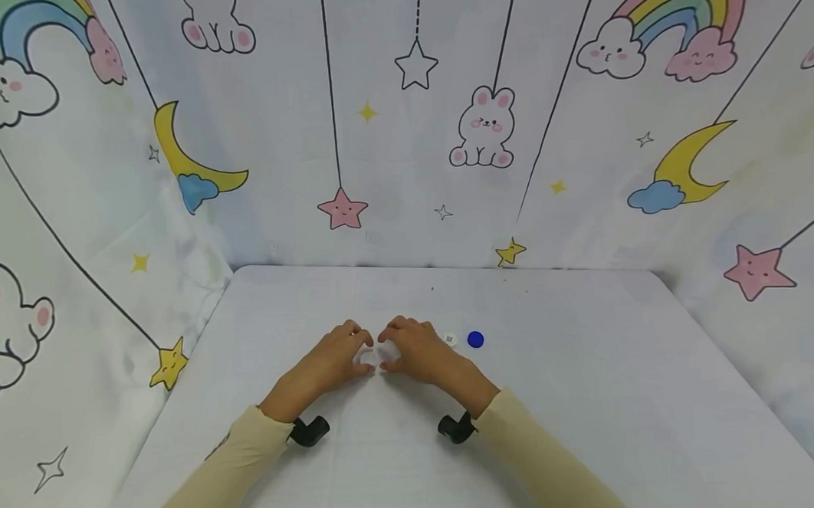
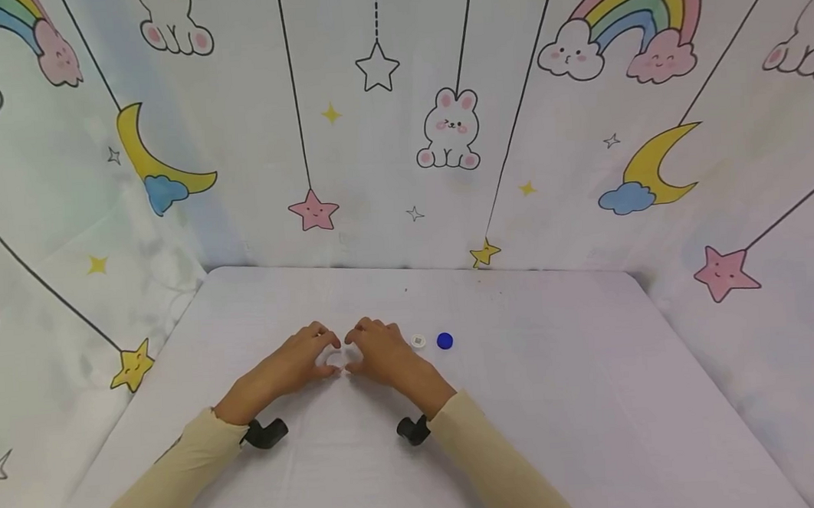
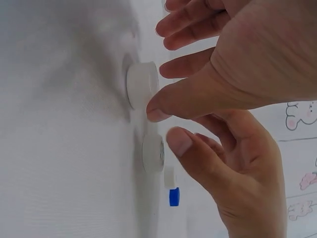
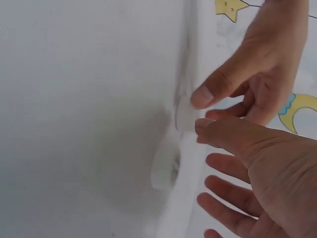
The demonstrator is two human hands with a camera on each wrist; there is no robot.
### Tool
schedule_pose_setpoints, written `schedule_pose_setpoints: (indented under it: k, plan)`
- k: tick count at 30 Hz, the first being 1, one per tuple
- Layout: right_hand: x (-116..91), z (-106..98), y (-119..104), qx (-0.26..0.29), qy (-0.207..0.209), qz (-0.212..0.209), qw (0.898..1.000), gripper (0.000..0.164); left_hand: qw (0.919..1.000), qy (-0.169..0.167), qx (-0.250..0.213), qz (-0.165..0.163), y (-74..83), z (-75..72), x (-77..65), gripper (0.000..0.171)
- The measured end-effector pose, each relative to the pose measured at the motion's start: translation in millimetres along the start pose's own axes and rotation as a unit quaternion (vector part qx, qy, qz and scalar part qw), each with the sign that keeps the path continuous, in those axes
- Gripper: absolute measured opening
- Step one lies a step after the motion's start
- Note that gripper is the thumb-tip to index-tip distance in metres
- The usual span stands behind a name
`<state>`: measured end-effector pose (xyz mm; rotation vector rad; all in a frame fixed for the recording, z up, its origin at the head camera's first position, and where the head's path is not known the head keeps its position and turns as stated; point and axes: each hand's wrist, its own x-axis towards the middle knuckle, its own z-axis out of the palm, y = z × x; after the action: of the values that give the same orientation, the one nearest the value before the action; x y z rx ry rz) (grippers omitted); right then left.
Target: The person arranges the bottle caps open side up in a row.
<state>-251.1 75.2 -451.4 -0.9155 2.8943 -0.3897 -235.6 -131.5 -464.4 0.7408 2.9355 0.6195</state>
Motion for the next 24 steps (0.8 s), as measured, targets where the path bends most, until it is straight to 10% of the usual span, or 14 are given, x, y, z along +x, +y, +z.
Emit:
schedule_pose_setpoints:
  k: [24]
  plan:
    - [-27.5, -3.9, 26.2, 0.036, -0.030, 0.052, 0.998, 0.038, 0.9993, -0.023, 0.005, 0.029, 31.6, 8.9, 22.3, 0.030]
